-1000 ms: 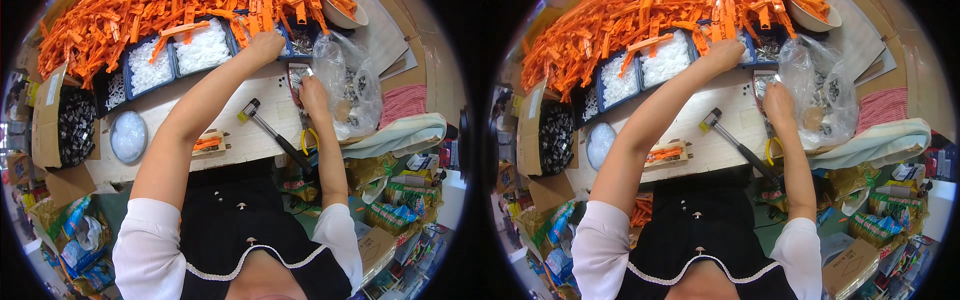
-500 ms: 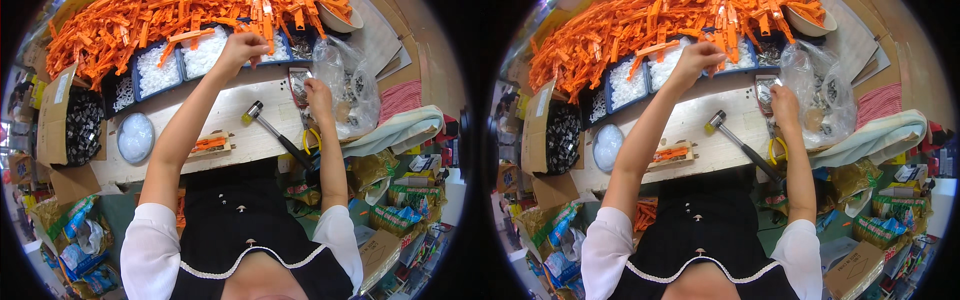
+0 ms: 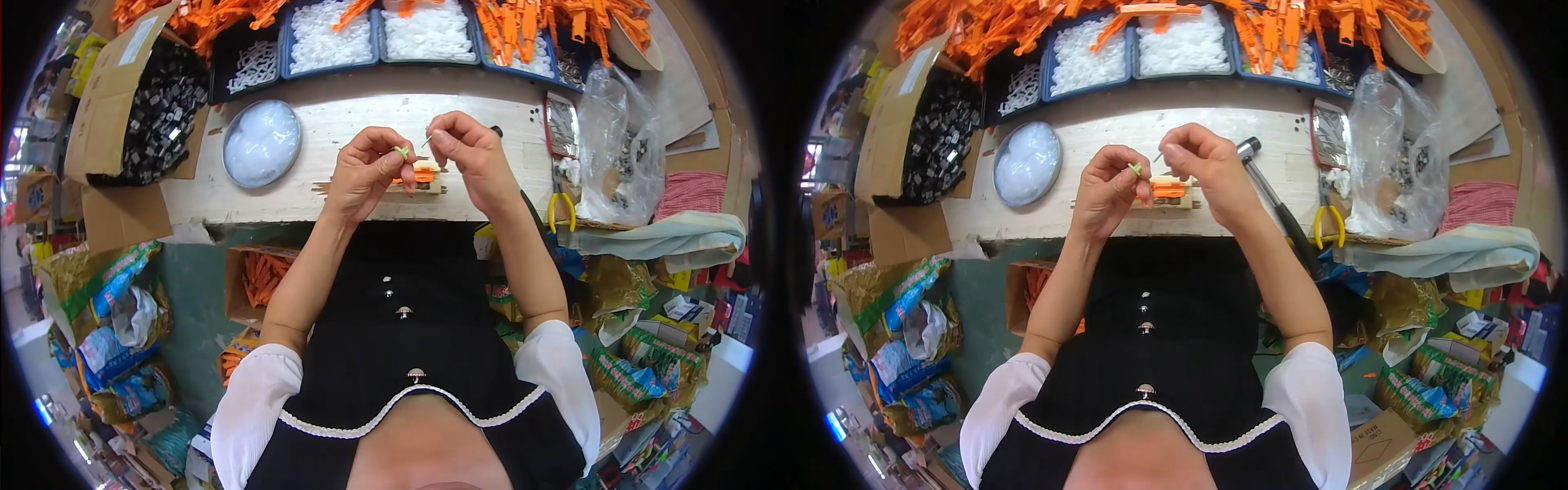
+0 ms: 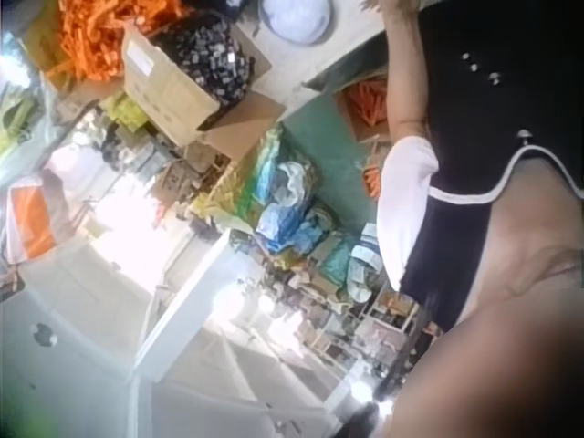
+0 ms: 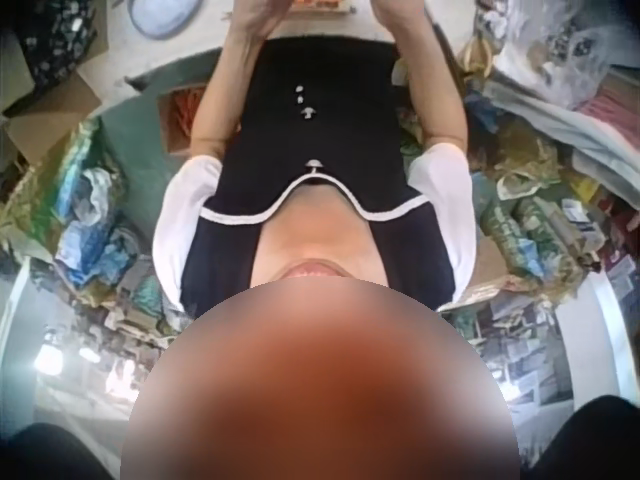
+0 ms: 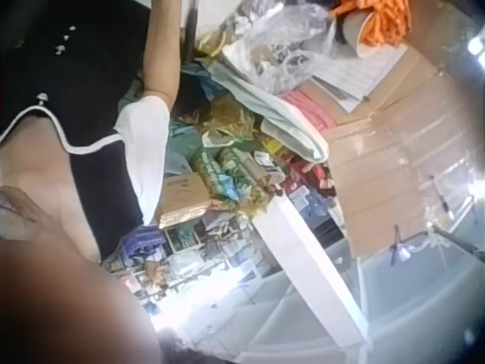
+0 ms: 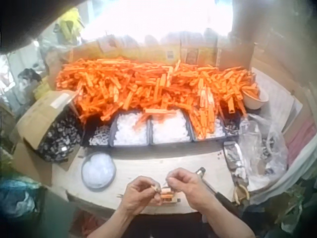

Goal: Assembling small orange plastic toy gun components at a workbench, using a small hammer.

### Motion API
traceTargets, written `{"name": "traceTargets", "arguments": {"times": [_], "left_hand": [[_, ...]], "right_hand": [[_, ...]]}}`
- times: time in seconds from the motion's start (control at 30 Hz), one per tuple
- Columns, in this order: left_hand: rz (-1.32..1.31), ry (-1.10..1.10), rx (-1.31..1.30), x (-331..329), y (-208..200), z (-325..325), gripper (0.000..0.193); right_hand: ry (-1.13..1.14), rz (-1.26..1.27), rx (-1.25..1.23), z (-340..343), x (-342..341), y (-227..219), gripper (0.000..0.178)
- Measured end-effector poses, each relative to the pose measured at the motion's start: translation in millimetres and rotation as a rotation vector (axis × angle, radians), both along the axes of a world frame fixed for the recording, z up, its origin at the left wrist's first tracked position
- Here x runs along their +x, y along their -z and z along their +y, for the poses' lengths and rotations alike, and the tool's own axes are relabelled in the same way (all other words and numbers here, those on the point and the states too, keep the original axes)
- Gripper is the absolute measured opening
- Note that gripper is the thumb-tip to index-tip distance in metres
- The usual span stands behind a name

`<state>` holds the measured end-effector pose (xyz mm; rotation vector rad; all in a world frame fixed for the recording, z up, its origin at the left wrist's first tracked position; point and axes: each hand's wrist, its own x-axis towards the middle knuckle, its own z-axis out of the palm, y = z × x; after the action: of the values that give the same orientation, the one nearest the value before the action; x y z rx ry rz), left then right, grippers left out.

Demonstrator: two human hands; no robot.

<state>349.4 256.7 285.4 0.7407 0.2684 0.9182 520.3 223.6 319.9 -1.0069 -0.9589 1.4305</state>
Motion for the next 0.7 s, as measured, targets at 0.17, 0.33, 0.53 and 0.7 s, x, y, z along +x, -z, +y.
{"name": "traceTargets", "arguments": {"times": [0.17,0.33,0.53,0.7], "left_hand": [[-0.031,-0.036,0.004,-11.8,6.1,-5.4,0.015],[-0.023,-0.067,0.037,-14.6,5.8,-5.8,0.014],[0.06,-0.124,0.099,-18.2,9.1,-5.4,0.012],[0.078,-0.214,0.139,-18.0,8.5,-7.2,0.01]], "right_hand": [[-0.036,0.057,-0.071,0.8,-24.5,-1.5,0.012],[-0.011,0.088,-0.105,0.3,-32.4,-1.6,0.012],[-0.066,0.186,-0.134,2.5,-35.9,-5.1,0.012],[-0.075,0.112,-0.128,6.2,-35.7,4.0,0.011]]}}
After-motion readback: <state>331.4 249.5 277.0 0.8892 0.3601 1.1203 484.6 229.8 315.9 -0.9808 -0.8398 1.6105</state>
